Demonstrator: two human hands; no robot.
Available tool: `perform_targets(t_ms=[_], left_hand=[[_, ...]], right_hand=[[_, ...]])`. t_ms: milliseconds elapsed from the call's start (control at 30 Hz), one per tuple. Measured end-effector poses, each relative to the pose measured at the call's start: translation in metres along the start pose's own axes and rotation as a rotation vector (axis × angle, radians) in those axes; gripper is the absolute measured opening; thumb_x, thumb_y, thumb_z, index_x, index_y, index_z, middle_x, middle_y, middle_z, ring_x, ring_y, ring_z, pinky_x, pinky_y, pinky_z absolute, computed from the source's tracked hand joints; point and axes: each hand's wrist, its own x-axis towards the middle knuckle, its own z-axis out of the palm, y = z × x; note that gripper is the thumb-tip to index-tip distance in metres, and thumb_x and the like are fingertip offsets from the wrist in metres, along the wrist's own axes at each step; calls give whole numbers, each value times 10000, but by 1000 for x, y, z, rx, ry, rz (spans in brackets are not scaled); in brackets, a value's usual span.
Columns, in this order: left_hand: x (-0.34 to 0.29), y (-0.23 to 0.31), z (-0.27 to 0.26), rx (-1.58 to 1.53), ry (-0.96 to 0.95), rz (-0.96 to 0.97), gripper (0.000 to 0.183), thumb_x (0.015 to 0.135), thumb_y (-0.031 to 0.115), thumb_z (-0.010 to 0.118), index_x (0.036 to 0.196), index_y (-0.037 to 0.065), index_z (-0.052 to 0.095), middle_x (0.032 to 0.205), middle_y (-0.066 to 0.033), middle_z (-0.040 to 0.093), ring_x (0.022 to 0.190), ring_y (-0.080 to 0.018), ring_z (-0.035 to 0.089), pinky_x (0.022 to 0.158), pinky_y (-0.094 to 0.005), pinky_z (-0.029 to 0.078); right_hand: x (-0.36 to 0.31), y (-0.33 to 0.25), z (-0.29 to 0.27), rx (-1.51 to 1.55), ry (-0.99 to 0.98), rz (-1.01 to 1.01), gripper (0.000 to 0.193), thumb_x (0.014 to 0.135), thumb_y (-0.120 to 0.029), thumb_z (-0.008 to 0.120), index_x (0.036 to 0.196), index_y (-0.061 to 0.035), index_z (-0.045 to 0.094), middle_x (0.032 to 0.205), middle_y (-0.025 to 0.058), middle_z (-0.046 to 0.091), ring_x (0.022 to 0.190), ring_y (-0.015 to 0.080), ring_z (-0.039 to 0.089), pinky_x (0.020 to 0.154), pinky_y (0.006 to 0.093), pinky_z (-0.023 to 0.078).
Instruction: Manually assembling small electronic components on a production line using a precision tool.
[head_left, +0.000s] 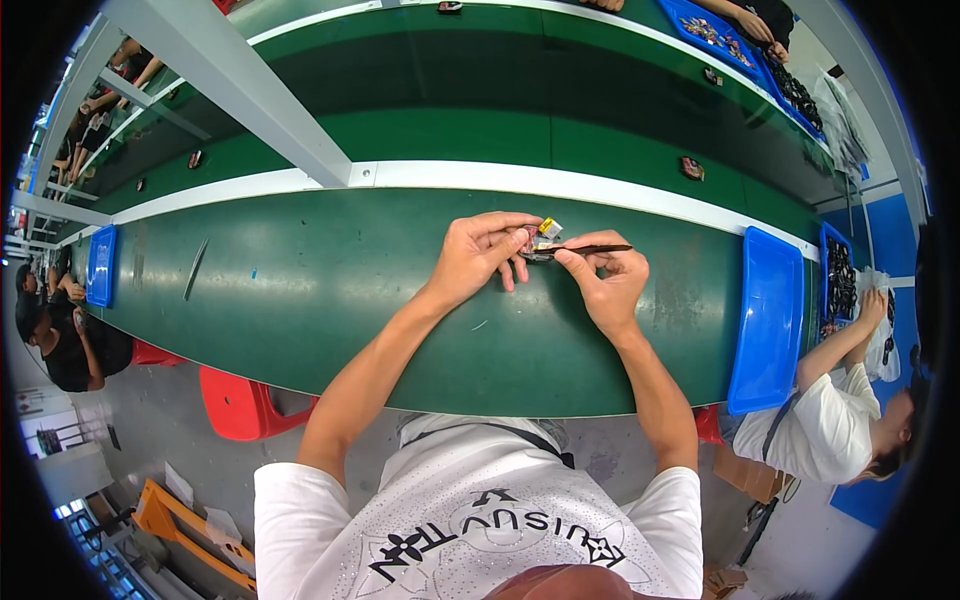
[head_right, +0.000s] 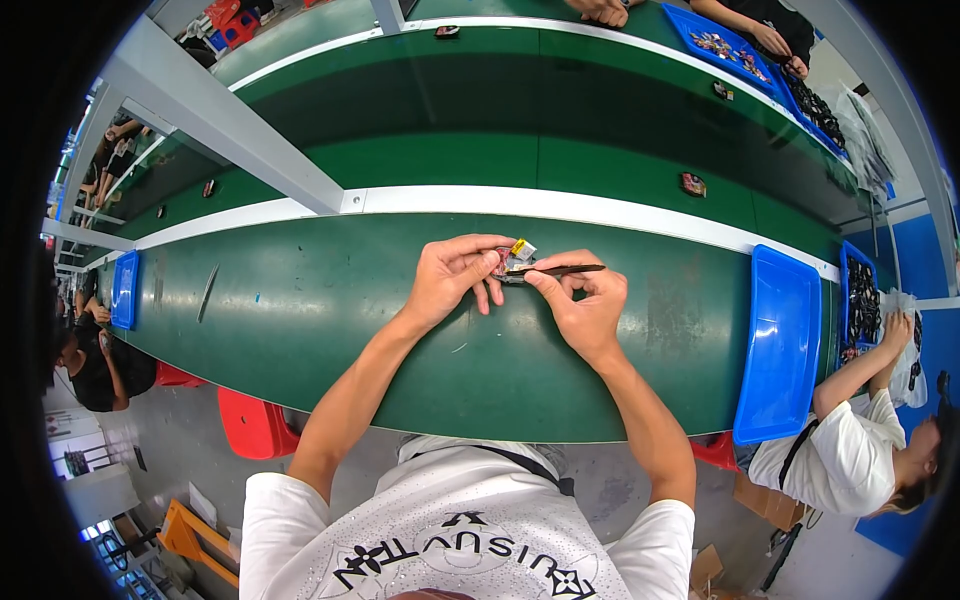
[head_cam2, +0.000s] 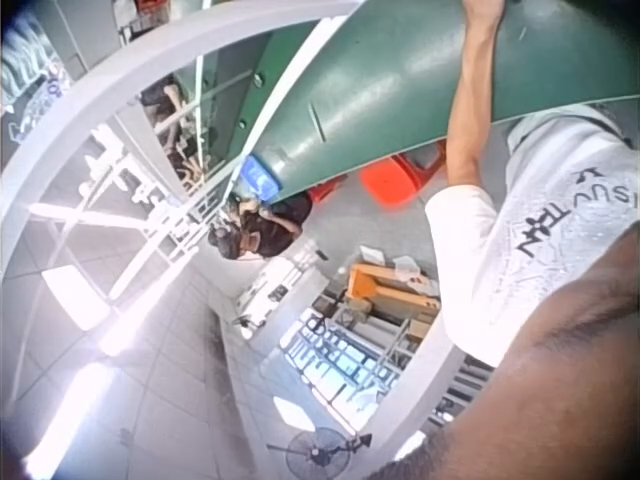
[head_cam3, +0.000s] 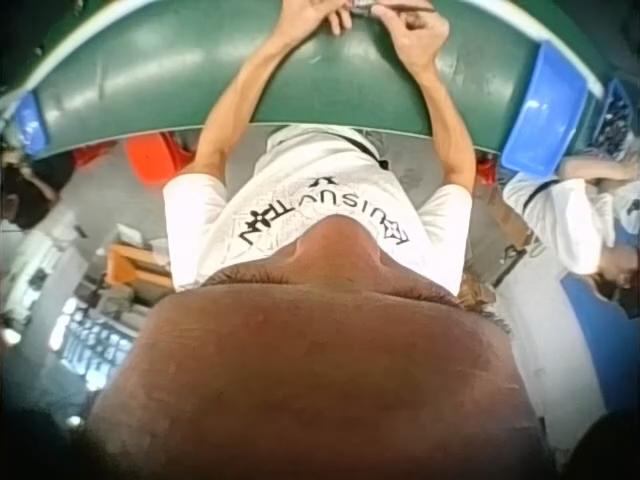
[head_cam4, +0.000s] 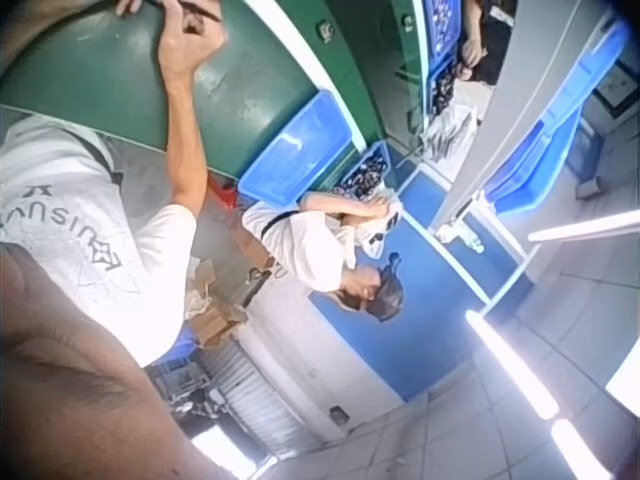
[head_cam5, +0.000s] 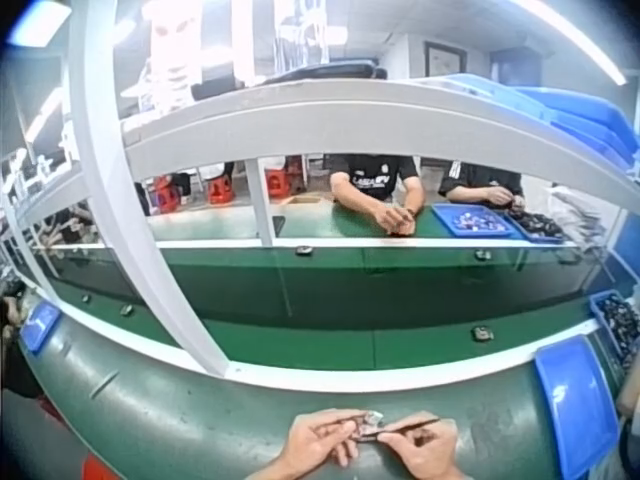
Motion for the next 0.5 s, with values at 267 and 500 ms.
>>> perform_targets(t_ms=[267,500], left_hand=[[-2,0,3,16,43,47,285,1030,68,605,1262,-90,653,989,-167,714,636,-170,697,463,-244,546],[-2,-4,2,-18,54,59,309,1040,80,593,1286,-104,629,937,-172,704,619,-188,694,452,-265,553]], right_hand=[[-4,-1,3,-32,36,-6,106,840,16,827,908,35,748,770,20,706,499,-3,442,454,196,301],[-5,-1,7,-141,71,-140,102,827,-15,845,890,11,769,800,38,747,469,11,434,446,214,296]])
